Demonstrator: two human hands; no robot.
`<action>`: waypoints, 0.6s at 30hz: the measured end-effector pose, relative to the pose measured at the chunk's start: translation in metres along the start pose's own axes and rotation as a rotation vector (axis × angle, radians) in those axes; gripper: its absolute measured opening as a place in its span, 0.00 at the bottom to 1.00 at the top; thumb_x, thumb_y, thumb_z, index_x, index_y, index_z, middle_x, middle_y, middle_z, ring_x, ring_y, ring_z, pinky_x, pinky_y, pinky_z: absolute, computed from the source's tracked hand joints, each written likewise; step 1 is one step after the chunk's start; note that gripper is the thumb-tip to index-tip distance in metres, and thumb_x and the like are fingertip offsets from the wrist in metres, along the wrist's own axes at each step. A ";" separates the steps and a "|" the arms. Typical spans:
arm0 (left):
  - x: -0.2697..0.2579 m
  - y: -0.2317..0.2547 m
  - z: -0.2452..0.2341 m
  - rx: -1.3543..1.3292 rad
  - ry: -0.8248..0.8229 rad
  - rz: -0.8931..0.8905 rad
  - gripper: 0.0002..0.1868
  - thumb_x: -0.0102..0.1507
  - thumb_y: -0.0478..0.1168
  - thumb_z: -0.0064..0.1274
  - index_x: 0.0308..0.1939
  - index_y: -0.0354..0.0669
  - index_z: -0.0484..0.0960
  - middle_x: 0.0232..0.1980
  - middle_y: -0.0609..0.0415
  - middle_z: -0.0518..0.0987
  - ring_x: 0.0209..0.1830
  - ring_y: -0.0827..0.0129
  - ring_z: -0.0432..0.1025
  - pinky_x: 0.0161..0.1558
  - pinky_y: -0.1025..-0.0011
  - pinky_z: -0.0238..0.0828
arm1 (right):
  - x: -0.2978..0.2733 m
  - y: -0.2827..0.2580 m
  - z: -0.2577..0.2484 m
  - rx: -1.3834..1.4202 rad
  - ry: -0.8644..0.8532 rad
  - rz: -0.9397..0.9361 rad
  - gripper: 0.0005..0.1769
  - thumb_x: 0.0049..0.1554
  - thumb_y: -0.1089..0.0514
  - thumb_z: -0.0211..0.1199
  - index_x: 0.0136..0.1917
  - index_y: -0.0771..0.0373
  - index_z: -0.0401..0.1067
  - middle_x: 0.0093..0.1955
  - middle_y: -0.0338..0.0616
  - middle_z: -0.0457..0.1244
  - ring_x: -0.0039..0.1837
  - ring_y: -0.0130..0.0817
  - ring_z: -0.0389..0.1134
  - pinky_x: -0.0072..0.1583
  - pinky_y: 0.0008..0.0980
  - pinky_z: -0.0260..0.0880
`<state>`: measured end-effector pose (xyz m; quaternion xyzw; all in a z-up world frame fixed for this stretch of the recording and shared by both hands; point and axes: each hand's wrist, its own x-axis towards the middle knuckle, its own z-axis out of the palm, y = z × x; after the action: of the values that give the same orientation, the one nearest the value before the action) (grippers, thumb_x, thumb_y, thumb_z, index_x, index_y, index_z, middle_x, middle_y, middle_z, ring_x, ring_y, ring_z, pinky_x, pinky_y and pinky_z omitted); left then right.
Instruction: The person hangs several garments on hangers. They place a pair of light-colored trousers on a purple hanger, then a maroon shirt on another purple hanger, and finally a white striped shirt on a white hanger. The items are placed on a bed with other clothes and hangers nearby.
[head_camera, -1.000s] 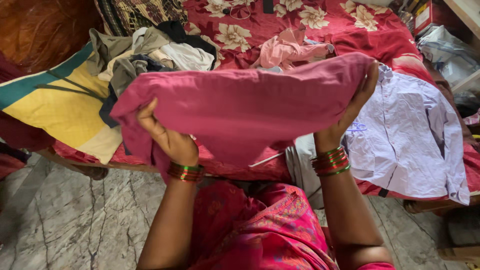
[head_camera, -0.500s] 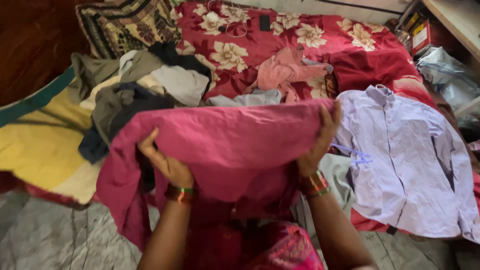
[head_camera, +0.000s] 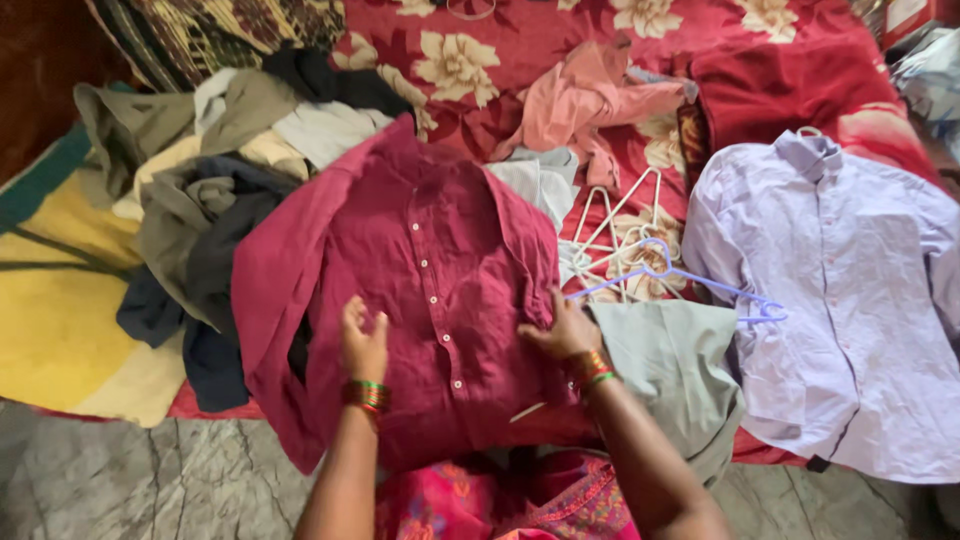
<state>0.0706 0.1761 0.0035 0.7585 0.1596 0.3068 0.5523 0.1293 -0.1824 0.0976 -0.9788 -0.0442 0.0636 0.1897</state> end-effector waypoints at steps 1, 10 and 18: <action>-0.020 -0.004 0.004 0.100 0.003 0.061 0.26 0.62 0.36 0.61 0.63 0.35 0.73 0.57 0.45 0.78 0.56 0.59 0.72 0.60 0.63 0.67 | -0.010 0.009 0.020 -0.047 -0.010 0.029 0.56 0.42 0.36 0.76 0.77 0.52 0.54 0.65 0.60 0.62 0.58 0.59 0.68 0.54 0.53 0.70; -0.096 0.051 0.029 0.139 -0.763 -0.165 0.12 0.62 0.46 0.61 0.47 0.47 0.83 0.44 0.54 0.86 0.43 0.64 0.82 0.48 0.68 0.78 | 0.091 0.096 0.045 -0.001 -0.034 -0.017 0.14 0.55 0.52 0.60 0.51 0.58 0.78 0.45 0.55 0.71 0.47 0.50 0.73 0.48 0.48 0.72; -0.138 0.110 0.039 0.609 -0.949 0.128 0.34 0.46 0.52 0.73 0.52 0.52 0.77 0.57 0.55 0.72 0.62 0.56 0.64 0.57 0.42 0.62 | 0.068 0.082 -0.054 1.186 0.436 -0.189 0.44 0.62 0.60 0.66 0.82 0.57 0.44 0.77 0.50 0.54 0.77 0.40 0.57 0.72 0.40 0.61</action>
<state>-0.0201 0.0300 0.0591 0.9466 -0.0710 -0.0948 0.3000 0.2095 -0.2698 0.1089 -0.6897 -0.0481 -0.1405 0.7088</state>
